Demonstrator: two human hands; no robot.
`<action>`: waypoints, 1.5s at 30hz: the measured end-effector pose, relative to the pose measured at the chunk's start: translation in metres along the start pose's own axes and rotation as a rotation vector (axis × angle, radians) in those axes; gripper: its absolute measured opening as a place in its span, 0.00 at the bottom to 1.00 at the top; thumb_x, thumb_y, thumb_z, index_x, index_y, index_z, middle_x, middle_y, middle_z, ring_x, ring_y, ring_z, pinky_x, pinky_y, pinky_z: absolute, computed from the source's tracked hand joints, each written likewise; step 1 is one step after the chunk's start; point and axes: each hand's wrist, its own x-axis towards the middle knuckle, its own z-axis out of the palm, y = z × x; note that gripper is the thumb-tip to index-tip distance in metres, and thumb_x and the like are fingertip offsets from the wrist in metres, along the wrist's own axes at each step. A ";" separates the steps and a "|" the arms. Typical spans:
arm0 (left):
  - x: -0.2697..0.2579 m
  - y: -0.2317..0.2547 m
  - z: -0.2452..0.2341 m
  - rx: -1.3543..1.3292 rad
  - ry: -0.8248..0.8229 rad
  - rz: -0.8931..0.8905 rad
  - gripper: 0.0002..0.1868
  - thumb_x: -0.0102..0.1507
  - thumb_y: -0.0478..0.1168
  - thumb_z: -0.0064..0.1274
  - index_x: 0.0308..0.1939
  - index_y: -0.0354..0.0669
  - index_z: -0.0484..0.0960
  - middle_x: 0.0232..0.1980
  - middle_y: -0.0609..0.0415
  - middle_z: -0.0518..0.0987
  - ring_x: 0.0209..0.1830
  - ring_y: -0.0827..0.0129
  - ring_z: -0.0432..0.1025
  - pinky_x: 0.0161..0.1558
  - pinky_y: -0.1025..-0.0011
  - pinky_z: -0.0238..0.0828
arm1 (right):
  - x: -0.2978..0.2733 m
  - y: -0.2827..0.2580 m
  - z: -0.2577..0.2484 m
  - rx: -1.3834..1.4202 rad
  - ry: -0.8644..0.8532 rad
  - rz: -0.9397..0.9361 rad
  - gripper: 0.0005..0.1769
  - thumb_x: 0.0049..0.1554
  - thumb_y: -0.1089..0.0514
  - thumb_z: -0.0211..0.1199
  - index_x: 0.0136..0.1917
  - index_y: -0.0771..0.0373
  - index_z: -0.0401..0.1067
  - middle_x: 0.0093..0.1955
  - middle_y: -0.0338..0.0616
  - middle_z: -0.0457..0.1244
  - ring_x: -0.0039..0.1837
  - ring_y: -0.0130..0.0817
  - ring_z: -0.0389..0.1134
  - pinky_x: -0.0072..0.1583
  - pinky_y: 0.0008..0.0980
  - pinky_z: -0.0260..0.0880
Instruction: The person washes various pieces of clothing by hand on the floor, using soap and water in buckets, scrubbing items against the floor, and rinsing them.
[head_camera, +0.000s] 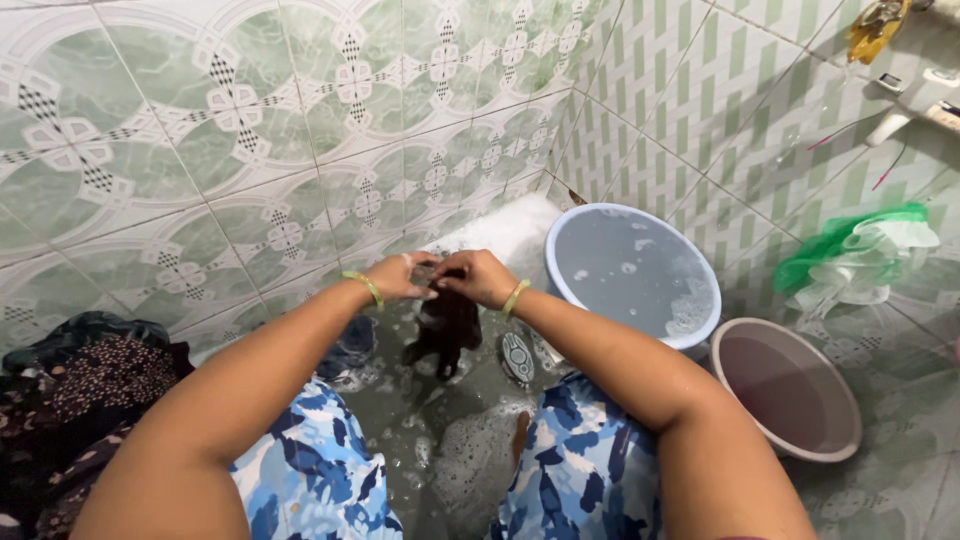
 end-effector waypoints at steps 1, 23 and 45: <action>0.001 0.006 0.001 -0.001 0.000 0.000 0.36 0.51 0.51 0.72 0.59 0.41 0.78 0.50 0.47 0.82 0.49 0.62 0.76 0.49 0.66 0.71 | 0.001 -0.008 -0.003 -0.150 0.031 -0.164 0.11 0.51 0.60 0.72 0.49 0.58 0.81 0.47 0.46 0.71 0.50 0.44 0.71 0.53 0.36 0.71; -0.041 -0.041 -0.061 0.481 -0.425 -0.541 0.43 0.67 0.71 0.26 0.55 0.41 0.85 0.61 0.41 0.81 0.60 0.50 0.72 0.71 0.56 0.57 | -0.016 0.025 -0.056 0.504 -0.105 -0.066 0.28 0.63 0.40 0.49 0.50 0.68 0.74 0.43 0.41 0.66 0.48 0.27 0.65 0.53 0.30 0.67; -0.055 0.048 -0.077 0.099 0.546 -0.124 0.10 0.56 0.31 0.55 0.25 0.39 0.68 0.38 0.50 0.84 0.35 0.58 0.77 0.41 0.66 0.73 | -0.015 0.073 -0.064 -0.082 0.223 0.310 0.10 0.50 0.61 0.72 0.45 0.63 0.76 0.37 0.43 0.65 0.41 0.29 0.65 0.46 0.31 0.68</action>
